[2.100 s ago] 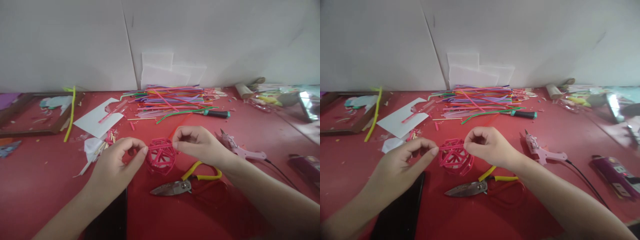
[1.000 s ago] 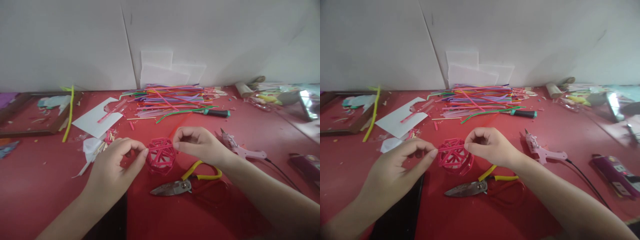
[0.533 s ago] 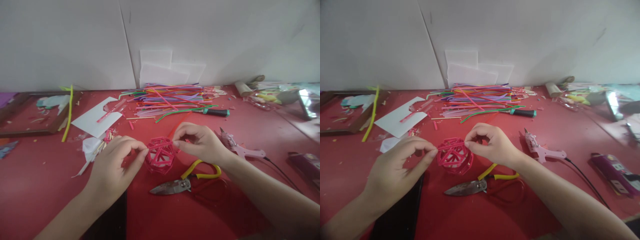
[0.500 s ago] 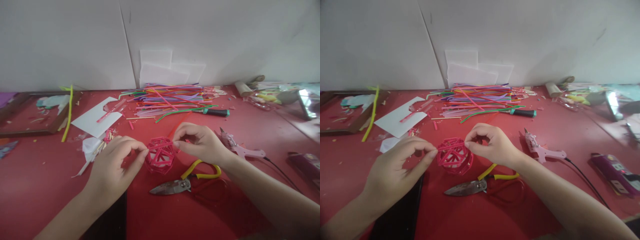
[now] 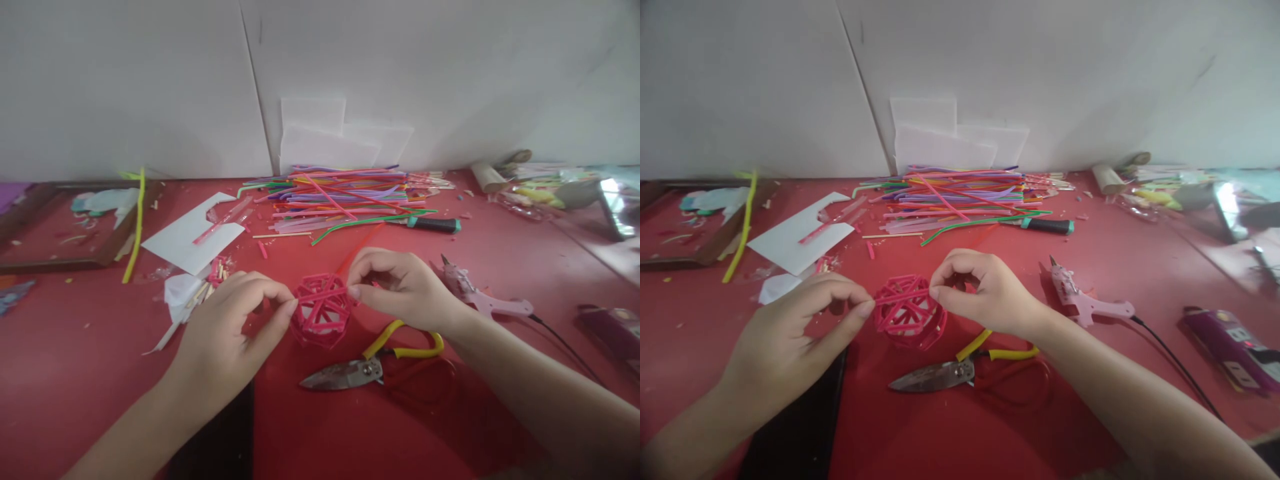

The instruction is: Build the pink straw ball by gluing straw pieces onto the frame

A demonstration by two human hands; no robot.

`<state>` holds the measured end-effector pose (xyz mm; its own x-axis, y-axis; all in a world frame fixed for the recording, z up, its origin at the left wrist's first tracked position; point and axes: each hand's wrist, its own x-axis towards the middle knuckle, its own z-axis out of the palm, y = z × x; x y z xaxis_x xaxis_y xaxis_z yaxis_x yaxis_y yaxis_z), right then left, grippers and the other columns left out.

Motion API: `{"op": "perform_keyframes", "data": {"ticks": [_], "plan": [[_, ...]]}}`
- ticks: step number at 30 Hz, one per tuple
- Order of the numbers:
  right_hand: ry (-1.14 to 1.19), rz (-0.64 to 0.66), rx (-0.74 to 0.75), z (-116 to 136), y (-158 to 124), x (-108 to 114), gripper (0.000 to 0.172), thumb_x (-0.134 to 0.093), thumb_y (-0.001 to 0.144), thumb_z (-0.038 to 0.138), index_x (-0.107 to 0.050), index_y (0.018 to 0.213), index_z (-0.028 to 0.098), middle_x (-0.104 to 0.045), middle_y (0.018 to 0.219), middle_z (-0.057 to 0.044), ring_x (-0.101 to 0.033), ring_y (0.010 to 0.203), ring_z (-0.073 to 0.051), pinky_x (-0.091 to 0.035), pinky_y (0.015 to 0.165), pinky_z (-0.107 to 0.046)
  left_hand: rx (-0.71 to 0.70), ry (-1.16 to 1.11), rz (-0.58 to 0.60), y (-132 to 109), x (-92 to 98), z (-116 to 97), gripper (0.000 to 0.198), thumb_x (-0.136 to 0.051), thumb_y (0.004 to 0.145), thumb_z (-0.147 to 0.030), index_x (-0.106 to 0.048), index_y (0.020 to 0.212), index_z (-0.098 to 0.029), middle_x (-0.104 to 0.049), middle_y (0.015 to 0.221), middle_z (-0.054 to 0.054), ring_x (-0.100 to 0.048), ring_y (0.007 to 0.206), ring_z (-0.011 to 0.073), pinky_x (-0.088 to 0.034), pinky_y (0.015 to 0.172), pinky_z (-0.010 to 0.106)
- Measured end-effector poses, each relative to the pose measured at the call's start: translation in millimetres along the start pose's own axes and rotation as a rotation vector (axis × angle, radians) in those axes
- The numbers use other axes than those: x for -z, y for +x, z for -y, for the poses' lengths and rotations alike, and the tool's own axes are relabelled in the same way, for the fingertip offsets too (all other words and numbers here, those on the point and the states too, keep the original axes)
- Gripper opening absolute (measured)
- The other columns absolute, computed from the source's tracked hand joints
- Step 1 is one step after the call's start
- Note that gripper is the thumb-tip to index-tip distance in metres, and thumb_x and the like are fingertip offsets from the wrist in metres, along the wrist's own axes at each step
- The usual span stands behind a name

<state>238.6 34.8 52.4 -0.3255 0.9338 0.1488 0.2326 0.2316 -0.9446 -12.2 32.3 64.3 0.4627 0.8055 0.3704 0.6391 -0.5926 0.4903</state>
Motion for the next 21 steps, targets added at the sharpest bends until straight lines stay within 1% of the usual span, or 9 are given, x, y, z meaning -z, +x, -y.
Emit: {"op": "perform_keyframes", "data": {"ticks": [7,21], "plan": [[0.077,0.011,-0.055,-0.5,0.9,-1.0,0.007,-0.067,0.085,0.021,-0.067,0.079,0.017,-0.061,0.081,0.000,-0.058,0.072,-0.010,-0.047,0.068,-0.024,0.010,0.012,0.010,-0.1,1.5,0.0,0.012,-0.054,0.095,-0.023,-0.059,0.085,-0.024,-0.063,0.079,-0.004,-0.057,0.075,0.0138,-0.041,0.072,0.027],[0.068,0.027,-0.090,-0.9,3.3,-2.5,0.008,-0.066,0.082,0.021,-0.065,0.075,0.017,-0.061,0.077,0.001,-0.057,0.069,-0.010,-0.045,0.065,-0.023,-0.018,0.025,0.054,0.4,3.1,5.1,0.012,-0.053,0.095,-0.024,-0.060,0.085,-0.024,-0.064,0.078,-0.004,-0.057,0.075,0.0148,-0.041,0.072,0.027]]}}
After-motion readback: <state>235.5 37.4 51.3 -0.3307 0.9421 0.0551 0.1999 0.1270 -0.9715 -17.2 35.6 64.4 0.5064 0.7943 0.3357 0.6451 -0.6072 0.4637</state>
